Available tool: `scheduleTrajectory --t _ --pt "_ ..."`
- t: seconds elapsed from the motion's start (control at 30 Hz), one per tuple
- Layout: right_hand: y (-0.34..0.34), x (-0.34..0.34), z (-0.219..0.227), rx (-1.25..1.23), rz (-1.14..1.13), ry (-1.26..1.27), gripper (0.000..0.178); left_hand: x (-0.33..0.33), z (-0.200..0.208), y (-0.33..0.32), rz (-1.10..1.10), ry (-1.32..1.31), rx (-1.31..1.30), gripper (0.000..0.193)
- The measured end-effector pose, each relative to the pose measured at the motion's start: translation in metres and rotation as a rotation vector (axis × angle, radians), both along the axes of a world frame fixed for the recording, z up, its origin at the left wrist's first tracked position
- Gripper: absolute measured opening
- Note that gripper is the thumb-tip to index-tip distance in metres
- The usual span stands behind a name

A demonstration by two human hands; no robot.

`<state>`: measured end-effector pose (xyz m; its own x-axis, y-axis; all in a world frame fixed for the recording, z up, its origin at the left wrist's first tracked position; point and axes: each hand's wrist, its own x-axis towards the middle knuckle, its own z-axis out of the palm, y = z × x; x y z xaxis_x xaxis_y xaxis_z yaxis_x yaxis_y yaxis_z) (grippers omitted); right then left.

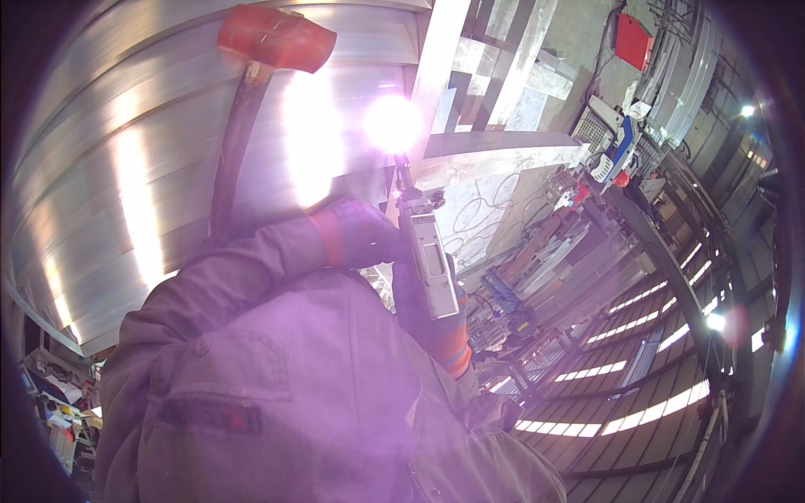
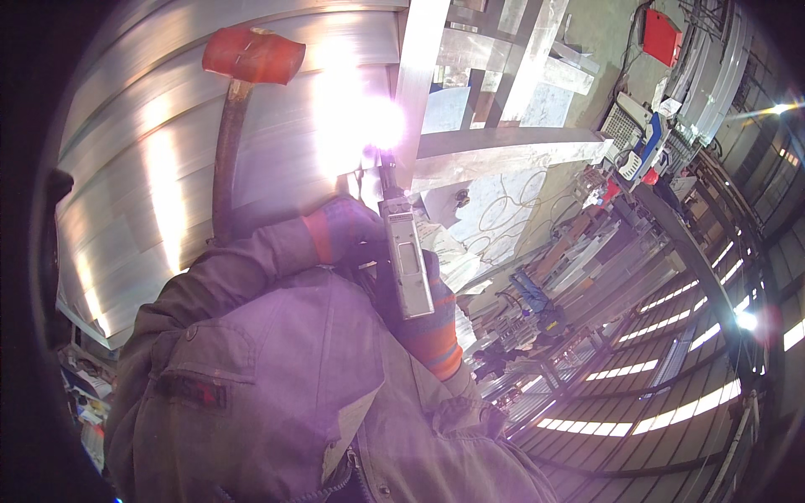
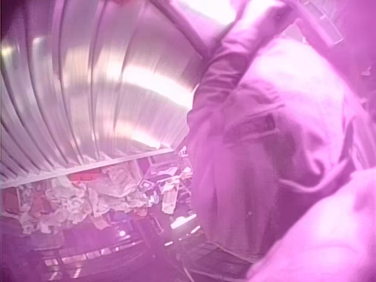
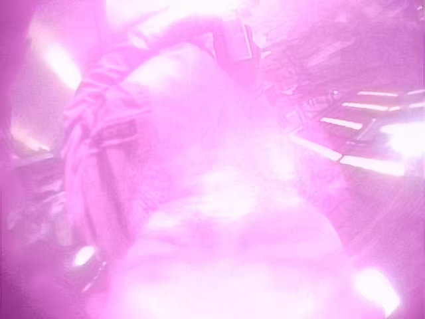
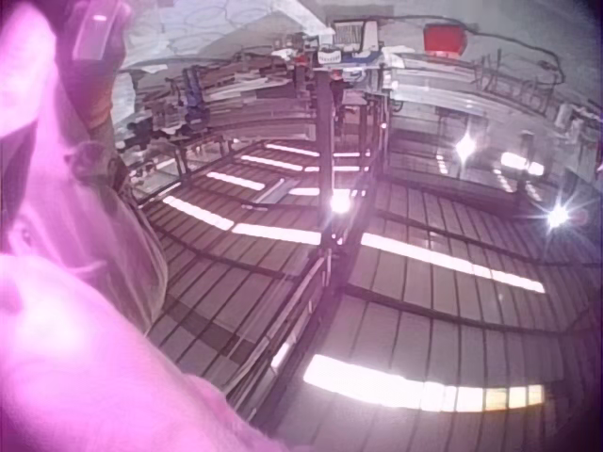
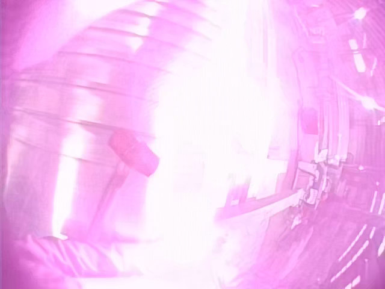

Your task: The person welds a metal frame using a handheld welding torch, moving along the seams of a large, curved metal sheet. The person repositions the frame and continues welding different sections, with bright flashes from the arc obscuring the view at times.

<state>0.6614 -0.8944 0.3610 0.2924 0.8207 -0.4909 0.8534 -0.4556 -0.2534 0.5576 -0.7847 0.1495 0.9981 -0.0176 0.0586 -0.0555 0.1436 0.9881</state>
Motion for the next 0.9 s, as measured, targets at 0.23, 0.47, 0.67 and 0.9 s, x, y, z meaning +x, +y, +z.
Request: scheduleTrajectory --t 0.23,0.47,0.67,0.9 --pt "0.010 0.000 0.000 0.014 -0.101 0.030 0.023 -0.001 -0.006 -0.011 0.095 -0.036 -0.093 0.015" --pt "0.005 -0.005 0.001 -0.027 -0.098 -0.002 0.030 -0.001 -0.004 -0.007 0.099 -0.022 -0.118 0.020" --pt "0.005 -0.005 0.000 -0.048 -0.040 -0.033 0.033 -0.001 -0.002 -0.003 0.068 -0.025 -0.123 0.023" --pt "0.007 -0.009 0.001 -0.051 -0.107 -0.009 0.028 -0.002 -0.003 -0.005 0.122 -0.049 -0.114 0.017"
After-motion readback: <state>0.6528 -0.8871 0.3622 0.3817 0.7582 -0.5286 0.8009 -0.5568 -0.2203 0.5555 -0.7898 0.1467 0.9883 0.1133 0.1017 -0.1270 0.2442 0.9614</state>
